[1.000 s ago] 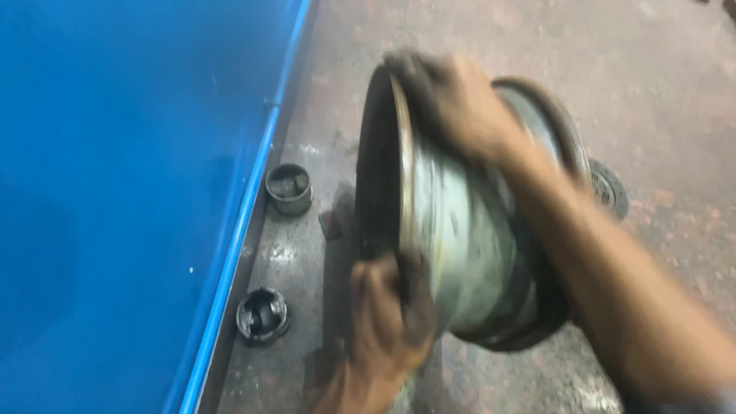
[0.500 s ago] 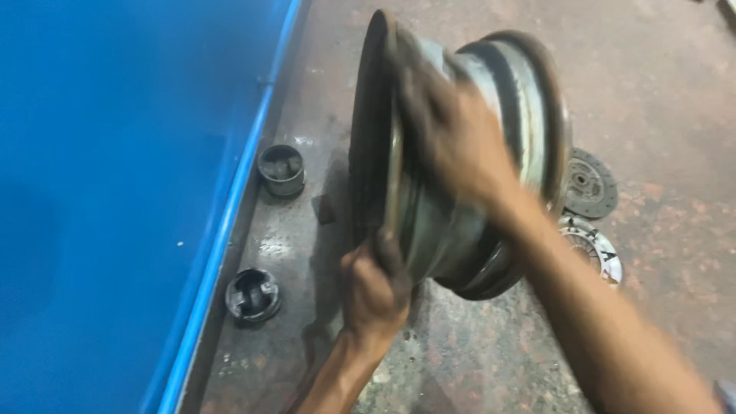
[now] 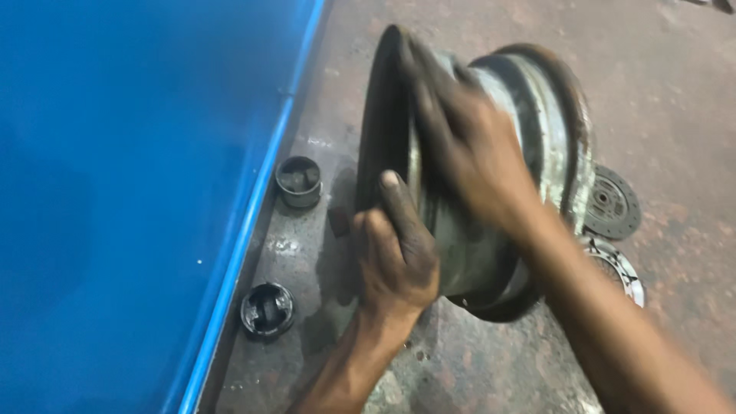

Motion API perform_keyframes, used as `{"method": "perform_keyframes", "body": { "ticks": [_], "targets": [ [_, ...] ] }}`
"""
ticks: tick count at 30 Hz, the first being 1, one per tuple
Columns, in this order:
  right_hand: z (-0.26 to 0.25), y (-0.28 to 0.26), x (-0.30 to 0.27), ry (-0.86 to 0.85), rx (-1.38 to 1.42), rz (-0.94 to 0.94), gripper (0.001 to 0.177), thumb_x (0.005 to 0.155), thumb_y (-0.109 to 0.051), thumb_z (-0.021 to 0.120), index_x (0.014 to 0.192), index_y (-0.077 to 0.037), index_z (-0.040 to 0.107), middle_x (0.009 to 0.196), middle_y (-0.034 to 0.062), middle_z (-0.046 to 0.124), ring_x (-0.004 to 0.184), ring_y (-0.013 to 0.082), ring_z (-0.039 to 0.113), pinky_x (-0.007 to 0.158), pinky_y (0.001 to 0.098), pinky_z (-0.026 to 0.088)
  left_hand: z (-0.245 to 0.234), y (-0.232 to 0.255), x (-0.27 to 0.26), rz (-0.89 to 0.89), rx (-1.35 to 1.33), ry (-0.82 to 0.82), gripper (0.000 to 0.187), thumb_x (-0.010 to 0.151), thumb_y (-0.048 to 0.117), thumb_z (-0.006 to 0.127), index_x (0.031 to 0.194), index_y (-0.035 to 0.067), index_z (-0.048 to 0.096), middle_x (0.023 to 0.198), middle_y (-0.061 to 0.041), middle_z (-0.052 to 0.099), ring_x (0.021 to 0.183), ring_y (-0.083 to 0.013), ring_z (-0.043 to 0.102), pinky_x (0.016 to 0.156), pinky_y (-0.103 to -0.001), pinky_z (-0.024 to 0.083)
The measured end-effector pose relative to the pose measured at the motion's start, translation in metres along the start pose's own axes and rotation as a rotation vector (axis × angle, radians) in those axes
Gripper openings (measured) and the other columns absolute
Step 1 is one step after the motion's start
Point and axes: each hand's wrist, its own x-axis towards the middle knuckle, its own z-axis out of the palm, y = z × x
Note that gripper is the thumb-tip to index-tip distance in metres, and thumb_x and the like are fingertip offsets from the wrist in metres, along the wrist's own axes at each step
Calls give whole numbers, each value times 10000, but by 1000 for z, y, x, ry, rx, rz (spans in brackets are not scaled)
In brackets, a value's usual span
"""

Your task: The person scrubs a large cylindrical metal part with a small abrasive block, rotating it to clean the sides and edges. The person then wipes the part with a cloth to remove residue.

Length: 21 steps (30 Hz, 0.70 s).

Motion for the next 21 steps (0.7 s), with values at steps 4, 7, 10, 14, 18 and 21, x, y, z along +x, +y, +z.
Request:
{"method": "perform_keyframes", "body": {
  "ticks": [4,7,10,14,18,21],
  "targets": [
    [4,-19,-48,72,-33,-184,451,1173,-389,280,1458,-96,471,1435,314,586,1338,403,593,1204,580,381,-5,8,-4,-109,-79,62,430,1064,96,462,1383,-189,412,1041,-280,583,847,-339,625,716,-403,552],
    [-1,32,27,-124,-40,315,543,1110,-431,335,1583,-212,489,1142,289,710,1038,316,780,1253,478,344,-13,9,-22,-467,-379,-326,263,1126,72,376,1157,-109,564,917,-251,597,758,-346,610,667,-448,498],
    [0,60,102,-174,-19,253,511,1073,-473,434,1366,-123,664,1288,185,715,1197,317,677,1060,446,485,-35,11,-63,-472,-630,-98,238,1076,104,498,904,8,632,771,-208,644,674,-387,642,578,-459,483],
    [4,61,93,-168,25,359,527,1028,-493,433,1345,-144,667,1275,151,707,1175,304,668,1016,412,475,-23,7,-98,-293,-410,38,334,1066,187,573,789,-1,565,615,-187,582,502,-386,581,475,-465,430],
    [-8,28,40,-116,22,297,551,1064,-478,349,1419,-150,615,1304,184,714,1208,266,687,1080,418,514,-27,1,-58,-398,-665,-223,412,1056,197,552,675,44,591,531,-152,560,442,-360,604,415,-453,417],
    [5,-28,-66,50,-55,0,510,1137,-374,321,1458,-64,569,1473,243,594,1417,385,530,1200,562,401,-35,2,-18,-592,-804,-391,434,1063,228,477,702,48,639,490,-137,560,414,-342,620,395,-444,427]
  ]
}}
